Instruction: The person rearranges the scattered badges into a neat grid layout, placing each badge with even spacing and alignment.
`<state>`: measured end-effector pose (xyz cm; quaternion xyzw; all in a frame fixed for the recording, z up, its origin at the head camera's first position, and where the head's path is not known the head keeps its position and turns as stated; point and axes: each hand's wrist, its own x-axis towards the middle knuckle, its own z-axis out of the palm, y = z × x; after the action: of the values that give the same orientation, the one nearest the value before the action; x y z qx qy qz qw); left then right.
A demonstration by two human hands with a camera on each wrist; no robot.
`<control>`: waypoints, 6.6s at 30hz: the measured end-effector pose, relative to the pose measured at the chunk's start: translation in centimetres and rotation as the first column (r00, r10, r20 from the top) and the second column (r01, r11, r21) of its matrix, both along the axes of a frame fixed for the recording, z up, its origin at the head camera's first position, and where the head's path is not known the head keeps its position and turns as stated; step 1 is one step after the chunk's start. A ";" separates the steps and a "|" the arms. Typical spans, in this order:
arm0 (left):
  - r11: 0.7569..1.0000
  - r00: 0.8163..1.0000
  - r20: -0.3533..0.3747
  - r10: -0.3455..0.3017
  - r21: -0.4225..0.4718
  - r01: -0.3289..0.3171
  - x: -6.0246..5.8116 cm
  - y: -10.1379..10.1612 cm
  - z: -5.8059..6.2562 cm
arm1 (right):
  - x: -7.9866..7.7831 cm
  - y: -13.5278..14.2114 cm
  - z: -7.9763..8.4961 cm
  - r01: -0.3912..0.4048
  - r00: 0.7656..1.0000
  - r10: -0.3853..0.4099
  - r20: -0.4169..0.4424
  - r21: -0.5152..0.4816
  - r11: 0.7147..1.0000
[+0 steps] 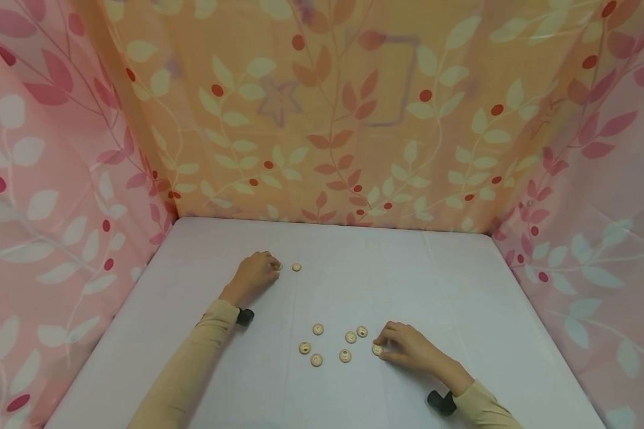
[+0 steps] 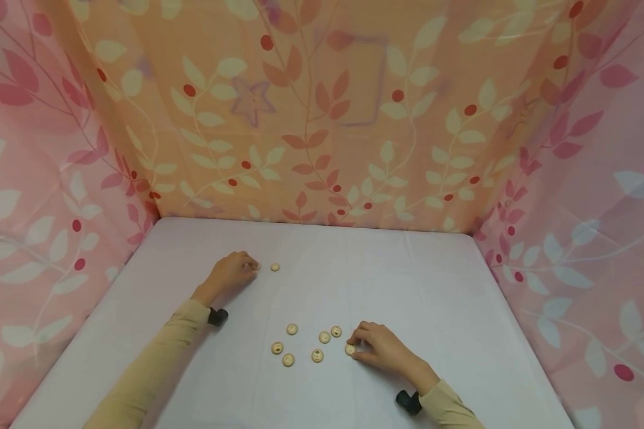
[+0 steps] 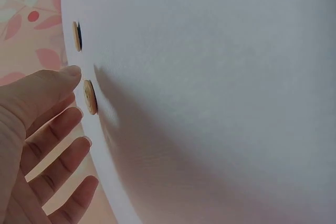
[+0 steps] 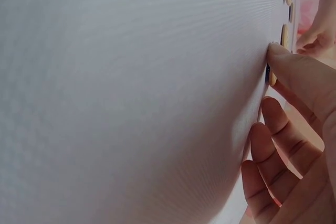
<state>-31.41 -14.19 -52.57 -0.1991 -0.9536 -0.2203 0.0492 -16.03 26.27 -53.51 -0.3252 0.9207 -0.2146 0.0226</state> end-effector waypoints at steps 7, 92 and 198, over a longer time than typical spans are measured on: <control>0.999 0.999 -0.038 -0.035 -0.018 0.035 1.0 -0.2 0.1 | 0.1 0.0 0.0 0.003 1.000 -0.003 -0.001 0.000 1.000; 0.859 0.864 -0.018 -0.503 -0.119 0.498 13.3 5.4 0.1 | 0.5 0.3 -0.4 -0.008 1.000 0.008 -0.009 -0.023 1.000; 0.999 0.999 0.014 0.034 0.033 -0.034 -0.6 -5.7 -0.6 | 0.5 0.1 -0.3 -0.009 1.000 0.009 -0.004 -0.043 0.999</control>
<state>-32.04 -19.91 -53.18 -0.1805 -0.9534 -0.2364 0.0500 -15.56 26.39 -53.82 -0.3303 0.9143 -0.2338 0.0148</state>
